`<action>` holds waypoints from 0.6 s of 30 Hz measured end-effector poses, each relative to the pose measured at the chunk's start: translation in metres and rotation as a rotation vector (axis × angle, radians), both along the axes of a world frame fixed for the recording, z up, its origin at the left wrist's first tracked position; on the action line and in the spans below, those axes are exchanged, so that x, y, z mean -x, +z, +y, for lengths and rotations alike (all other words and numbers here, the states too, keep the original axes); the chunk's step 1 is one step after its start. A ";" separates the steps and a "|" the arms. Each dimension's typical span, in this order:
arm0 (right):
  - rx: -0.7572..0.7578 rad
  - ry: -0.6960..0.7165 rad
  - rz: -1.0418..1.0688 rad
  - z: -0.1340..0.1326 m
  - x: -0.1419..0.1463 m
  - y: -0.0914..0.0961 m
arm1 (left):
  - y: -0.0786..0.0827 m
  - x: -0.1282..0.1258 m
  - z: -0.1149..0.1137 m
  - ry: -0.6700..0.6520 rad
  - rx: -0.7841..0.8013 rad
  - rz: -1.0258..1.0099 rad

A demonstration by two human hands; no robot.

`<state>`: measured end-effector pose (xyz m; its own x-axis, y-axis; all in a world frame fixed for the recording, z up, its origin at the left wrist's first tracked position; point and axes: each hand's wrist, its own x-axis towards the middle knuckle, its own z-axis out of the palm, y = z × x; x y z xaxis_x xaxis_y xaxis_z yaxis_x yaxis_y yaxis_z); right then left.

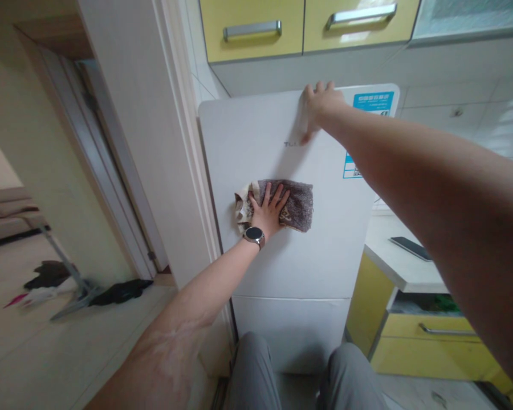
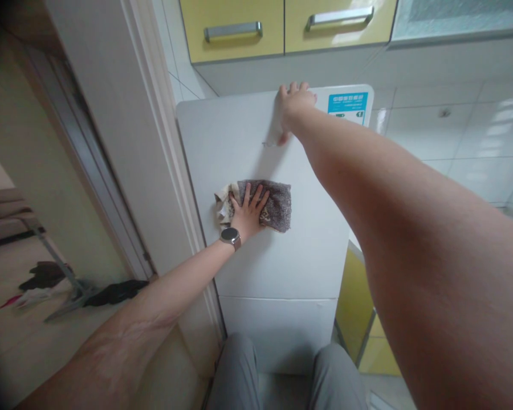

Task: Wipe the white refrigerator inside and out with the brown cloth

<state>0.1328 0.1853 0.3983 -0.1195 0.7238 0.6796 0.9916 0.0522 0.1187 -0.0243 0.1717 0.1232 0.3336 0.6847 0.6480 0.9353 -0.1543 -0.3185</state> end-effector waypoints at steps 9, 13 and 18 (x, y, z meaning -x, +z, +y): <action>0.007 -0.053 -0.045 -0.007 0.004 -0.001 | -0.008 0.001 0.000 -0.019 0.008 0.008; 0.002 -0.062 -0.073 -0.010 0.005 -0.002 | -0.012 0.000 -0.001 -0.046 0.029 -0.008; -0.009 -0.076 -0.087 -0.004 0.004 0.000 | -0.019 -0.001 -0.004 -0.059 0.062 -0.026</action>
<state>0.1286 0.1810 0.3984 -0.1236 0.7268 0.6757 0.9785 -0.0240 0.2048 -0.0231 0.1676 0.1038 0.3581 0.7033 0.6141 0.9318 -0.2281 -0.2822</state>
